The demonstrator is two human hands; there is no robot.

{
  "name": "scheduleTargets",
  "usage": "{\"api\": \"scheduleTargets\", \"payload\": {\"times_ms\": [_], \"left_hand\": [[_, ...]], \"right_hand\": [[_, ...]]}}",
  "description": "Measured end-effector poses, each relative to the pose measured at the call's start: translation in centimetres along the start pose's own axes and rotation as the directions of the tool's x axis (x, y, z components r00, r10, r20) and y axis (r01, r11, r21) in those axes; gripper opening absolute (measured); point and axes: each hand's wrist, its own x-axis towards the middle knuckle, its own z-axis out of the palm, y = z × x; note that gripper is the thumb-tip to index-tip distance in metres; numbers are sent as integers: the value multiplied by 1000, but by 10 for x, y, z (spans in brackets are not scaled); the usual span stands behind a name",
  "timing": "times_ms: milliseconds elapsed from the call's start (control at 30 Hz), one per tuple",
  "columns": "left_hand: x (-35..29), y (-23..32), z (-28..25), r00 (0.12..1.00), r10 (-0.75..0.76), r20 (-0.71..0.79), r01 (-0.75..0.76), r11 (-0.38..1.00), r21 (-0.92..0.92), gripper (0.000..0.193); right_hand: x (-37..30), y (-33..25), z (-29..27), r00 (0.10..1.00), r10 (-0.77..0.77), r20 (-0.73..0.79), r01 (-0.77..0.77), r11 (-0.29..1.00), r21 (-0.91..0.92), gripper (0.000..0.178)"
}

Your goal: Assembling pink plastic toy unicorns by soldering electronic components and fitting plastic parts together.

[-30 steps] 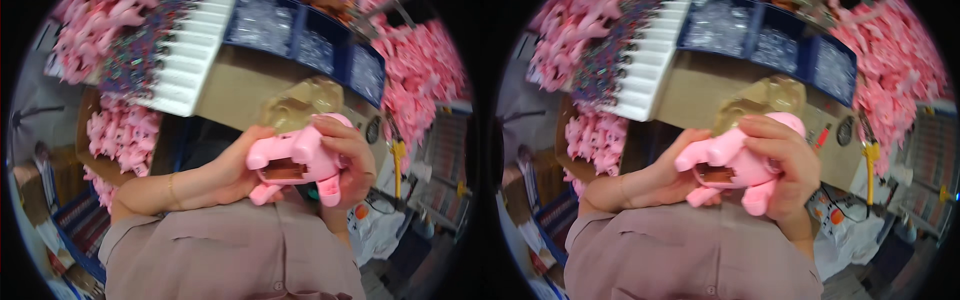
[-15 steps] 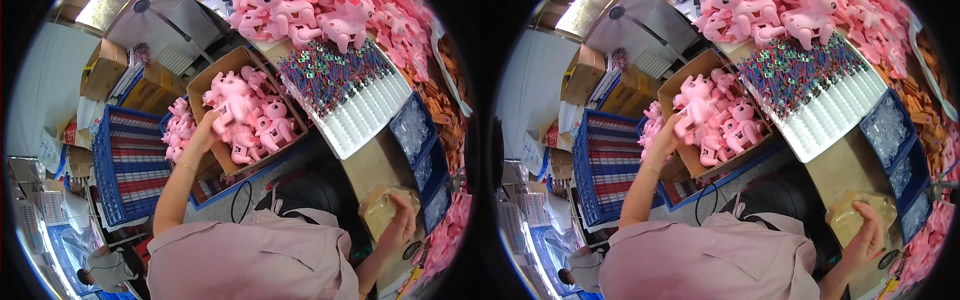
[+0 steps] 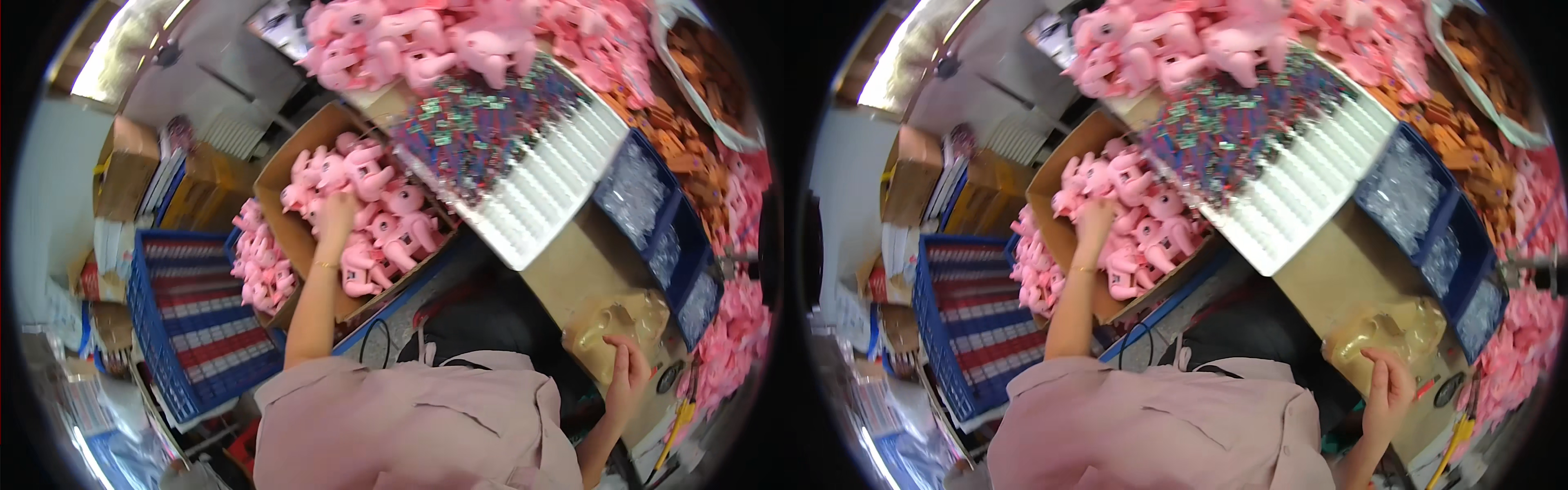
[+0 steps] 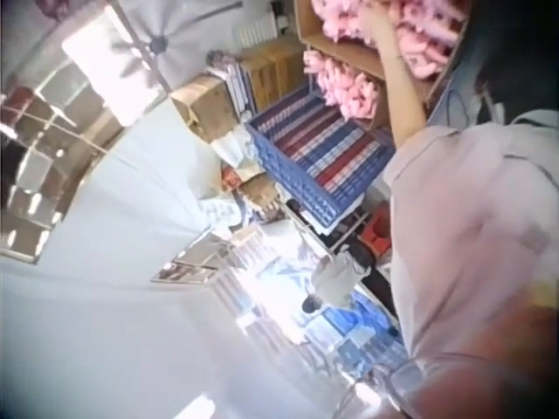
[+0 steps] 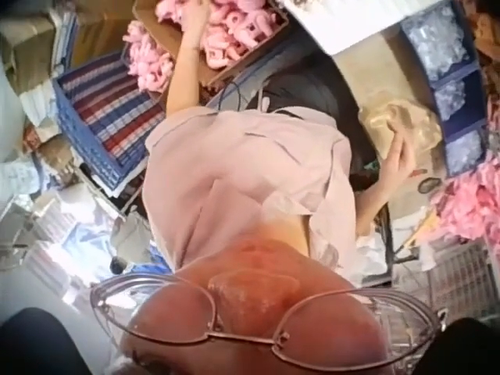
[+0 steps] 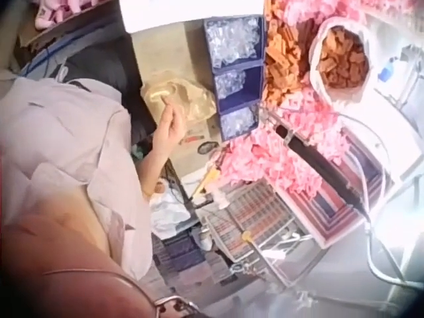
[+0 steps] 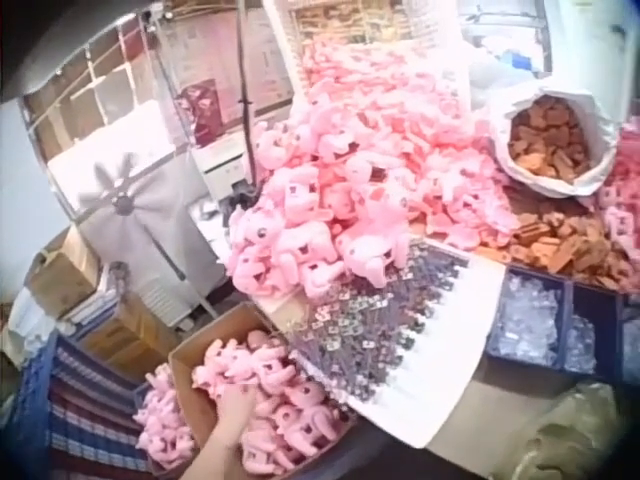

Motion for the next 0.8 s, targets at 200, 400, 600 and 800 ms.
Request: {"api": "scheduleTargets", "payload": {"times_ms": [200,400,600,800], "left_hand": [[54,12,32,970,186,-156,-164,976,141,39],[48,12,44,929,294,-225,-99,782,615,49],[45,17,14,994,99,-44,-61,844,533,58],[9,177,-169,453,173,875,-126,984,-129,51]], "right_hand": [[23,1,15,992,-116,44,122,979,-166,15],[-1,30,-38,985,-57,-160,43,995,-89,17],[152,60,-156,776,6,-630,-108,986,-124,26],[306,176,-247,745,-412,-525,-190,624,-758,32]]}}
